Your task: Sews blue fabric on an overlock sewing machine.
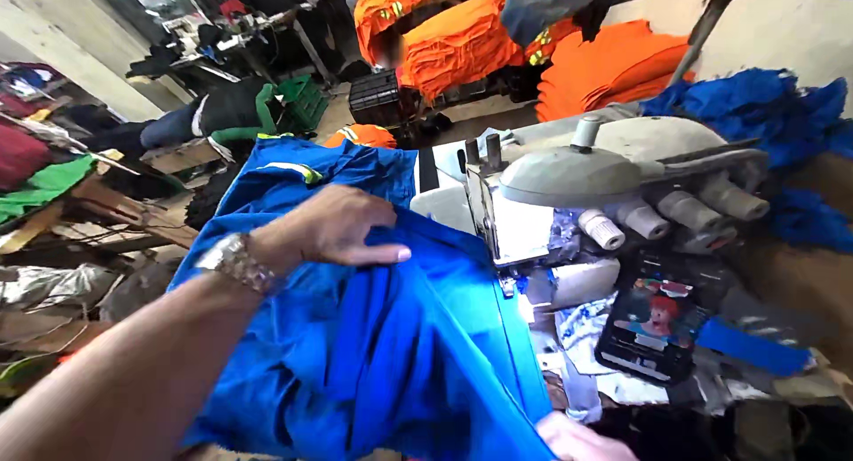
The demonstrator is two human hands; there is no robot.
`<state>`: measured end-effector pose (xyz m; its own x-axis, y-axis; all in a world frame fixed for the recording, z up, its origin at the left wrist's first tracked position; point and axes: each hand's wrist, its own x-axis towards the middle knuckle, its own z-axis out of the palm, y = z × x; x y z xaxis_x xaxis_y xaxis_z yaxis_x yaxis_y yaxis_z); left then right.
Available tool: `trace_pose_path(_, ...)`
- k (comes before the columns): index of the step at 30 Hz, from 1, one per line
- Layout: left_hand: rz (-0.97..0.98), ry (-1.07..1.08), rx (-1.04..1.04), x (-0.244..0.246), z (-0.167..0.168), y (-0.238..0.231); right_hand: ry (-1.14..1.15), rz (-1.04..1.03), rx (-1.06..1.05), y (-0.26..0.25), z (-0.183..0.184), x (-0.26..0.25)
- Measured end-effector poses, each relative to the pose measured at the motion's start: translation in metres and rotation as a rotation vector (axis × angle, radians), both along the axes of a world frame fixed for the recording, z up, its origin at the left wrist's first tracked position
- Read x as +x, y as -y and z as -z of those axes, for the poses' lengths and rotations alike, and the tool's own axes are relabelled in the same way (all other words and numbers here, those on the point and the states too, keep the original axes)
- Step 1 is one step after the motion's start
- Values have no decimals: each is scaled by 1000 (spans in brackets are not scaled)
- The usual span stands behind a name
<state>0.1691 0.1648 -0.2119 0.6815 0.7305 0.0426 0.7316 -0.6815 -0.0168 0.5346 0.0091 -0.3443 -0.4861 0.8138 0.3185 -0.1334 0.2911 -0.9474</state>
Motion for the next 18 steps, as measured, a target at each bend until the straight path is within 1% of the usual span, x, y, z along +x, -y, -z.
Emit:
trace_pose_path(2,-29,1,-3,-8,-27,-19,-7,9,44,-31,-5,-10)
trace_pose_path(5,-57,-64,49,-14,-76,-34,-80,-30,57,-71,-6,-23)
trace_pose_path(6,-49,-87,56,-16,-91,-35,-99,-39,42,-80,-6,-27)
trace_pose_path(8,25,-103,39,-19,-116,-36,-125,-46,9,-92,-7,-31)
trace_pose_path(10,45,-94,17,-18,-128,-28,-117,-41,2,-97,-8,-32)
trace_pose_path(12,65,-113,82,-17,-132,-20,-115,-48,28,-98,-5,-32)
trace_pose_path(16,-49,-211,2,13,-139,2,-116,-65,54,-99,-2,-31)
trace_pose_path(18,-46,-168,-21,16,-137,3,-125,-64,58,-98,-2,-32)
